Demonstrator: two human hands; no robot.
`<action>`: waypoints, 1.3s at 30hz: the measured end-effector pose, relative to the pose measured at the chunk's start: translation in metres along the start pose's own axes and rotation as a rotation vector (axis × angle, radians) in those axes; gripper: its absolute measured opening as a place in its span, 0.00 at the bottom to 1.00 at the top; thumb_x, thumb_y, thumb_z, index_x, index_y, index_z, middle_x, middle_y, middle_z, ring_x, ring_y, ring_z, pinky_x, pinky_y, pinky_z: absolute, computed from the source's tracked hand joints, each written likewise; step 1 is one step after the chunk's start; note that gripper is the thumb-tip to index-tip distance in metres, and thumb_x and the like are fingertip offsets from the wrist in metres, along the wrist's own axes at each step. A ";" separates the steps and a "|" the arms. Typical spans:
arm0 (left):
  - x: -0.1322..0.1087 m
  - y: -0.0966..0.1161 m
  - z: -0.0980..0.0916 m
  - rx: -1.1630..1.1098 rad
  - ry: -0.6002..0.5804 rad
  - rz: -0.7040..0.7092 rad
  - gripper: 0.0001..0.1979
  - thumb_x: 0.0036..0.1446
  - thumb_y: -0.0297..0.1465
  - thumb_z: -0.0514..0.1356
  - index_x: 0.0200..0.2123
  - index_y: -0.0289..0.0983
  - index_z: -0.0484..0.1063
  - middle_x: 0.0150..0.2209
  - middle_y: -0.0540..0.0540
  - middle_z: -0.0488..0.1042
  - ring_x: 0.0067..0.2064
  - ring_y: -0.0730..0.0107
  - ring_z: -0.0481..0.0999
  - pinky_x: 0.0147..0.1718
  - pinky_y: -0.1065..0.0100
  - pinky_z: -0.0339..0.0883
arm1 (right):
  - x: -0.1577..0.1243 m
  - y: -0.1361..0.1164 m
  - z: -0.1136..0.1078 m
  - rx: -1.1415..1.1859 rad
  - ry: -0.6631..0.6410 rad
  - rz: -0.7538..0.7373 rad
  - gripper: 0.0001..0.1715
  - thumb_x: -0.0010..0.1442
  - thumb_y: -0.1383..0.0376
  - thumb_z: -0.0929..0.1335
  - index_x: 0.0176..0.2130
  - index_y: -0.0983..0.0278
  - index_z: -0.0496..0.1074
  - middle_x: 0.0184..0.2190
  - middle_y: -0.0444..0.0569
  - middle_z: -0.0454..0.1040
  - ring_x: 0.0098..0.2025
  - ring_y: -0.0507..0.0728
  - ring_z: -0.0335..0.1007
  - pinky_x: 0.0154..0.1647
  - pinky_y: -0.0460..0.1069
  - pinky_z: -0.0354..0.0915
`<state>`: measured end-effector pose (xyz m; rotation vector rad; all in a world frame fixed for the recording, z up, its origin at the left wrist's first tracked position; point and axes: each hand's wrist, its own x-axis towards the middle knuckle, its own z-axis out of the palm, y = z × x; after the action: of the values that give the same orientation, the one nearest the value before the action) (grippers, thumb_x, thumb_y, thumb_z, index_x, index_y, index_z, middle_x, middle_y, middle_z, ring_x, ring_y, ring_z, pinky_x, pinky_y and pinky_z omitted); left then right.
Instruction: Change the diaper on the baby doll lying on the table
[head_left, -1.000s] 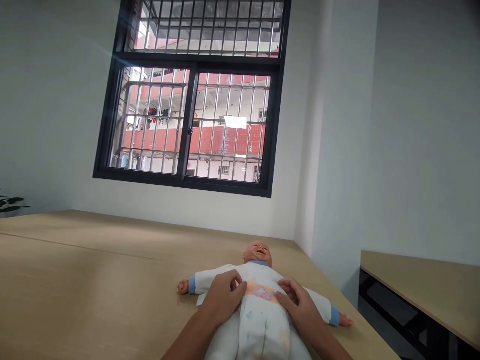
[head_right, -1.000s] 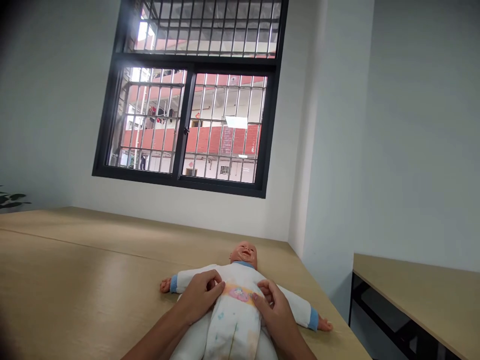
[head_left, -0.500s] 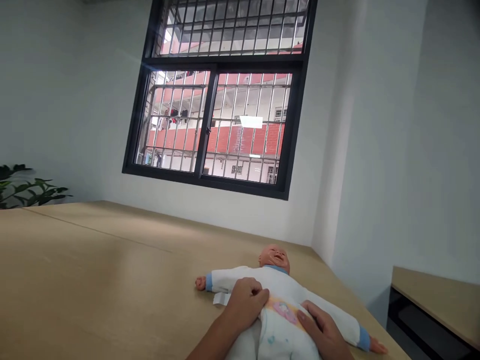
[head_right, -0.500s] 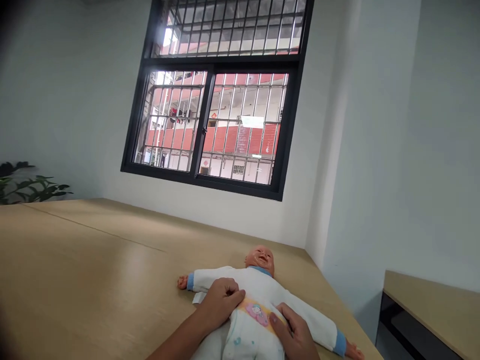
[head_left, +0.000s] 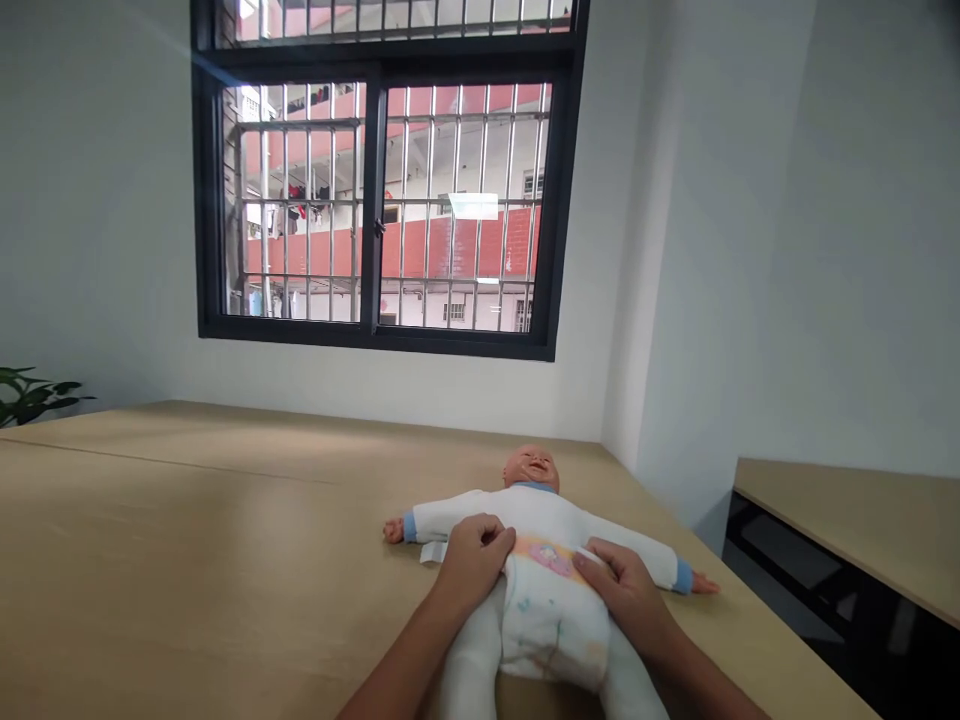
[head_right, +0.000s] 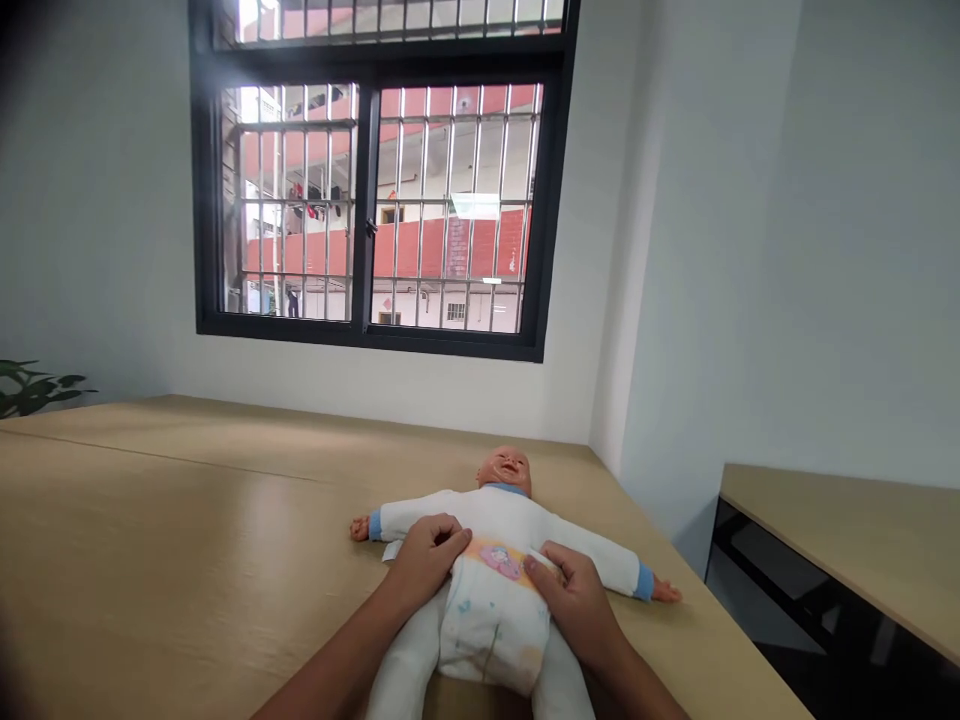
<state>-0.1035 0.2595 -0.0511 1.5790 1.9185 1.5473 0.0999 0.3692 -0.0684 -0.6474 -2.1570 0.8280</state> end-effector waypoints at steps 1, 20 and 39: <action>-0.001 0.000 -0.001 -0.002 0.006 0.005 0.15 0.53 0.38 0.53 0.19 0.36 0.60 0.22 0.51 0.61 0.29 0.72 0.62 0.29 0.70 0.52 | 0.000 -0.001 0.000 -0.001 0.001 -0.006 0.27 0.62 0.48 0.62 0.23 0.63 0.54 0.23 0.41 0.52 0.28 0.51 0.50 0.31 0.47 0.49; -0.002 -0.003 -0.008 0.139 0.005 0.110 0.12 0.55 0.31 0.54 0.22 0.34 0.66 0.22 0.52 0.65 0.29 0.74 0.63 0.30 0.72 0.52 | -0.003 -0.015 -0.007 -0.038 0.002 -0.045 0.24 0.61 0.52 0.63 0.22 0.63 0.53 0.22 0.41 0.49 0.26 0.49 0.46 0.27 0.47 0.46; -0.002 -0.001 -0.011 0.251 -0.018 0.096 0.13 0.56 0.31 0.54 0.21 0.35 0.62 0.23 0.51 0.67 0.28 0.74 0.62 0.29 0.71 0.50 | -0.002 -0.035 -0.016 0.155 -0.043 -0.014 0.23 0.58 0.52 0.69 0.24 0.65 0.59 0.22 0.40 0.55 0.26 0.48 0.49 0.27 0.45 0.48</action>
<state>-0.1108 0.2520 -0.0483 1.8028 2.1252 1.3635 0.1066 0.3502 -0.0356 -0.5399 -2.1083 0.9983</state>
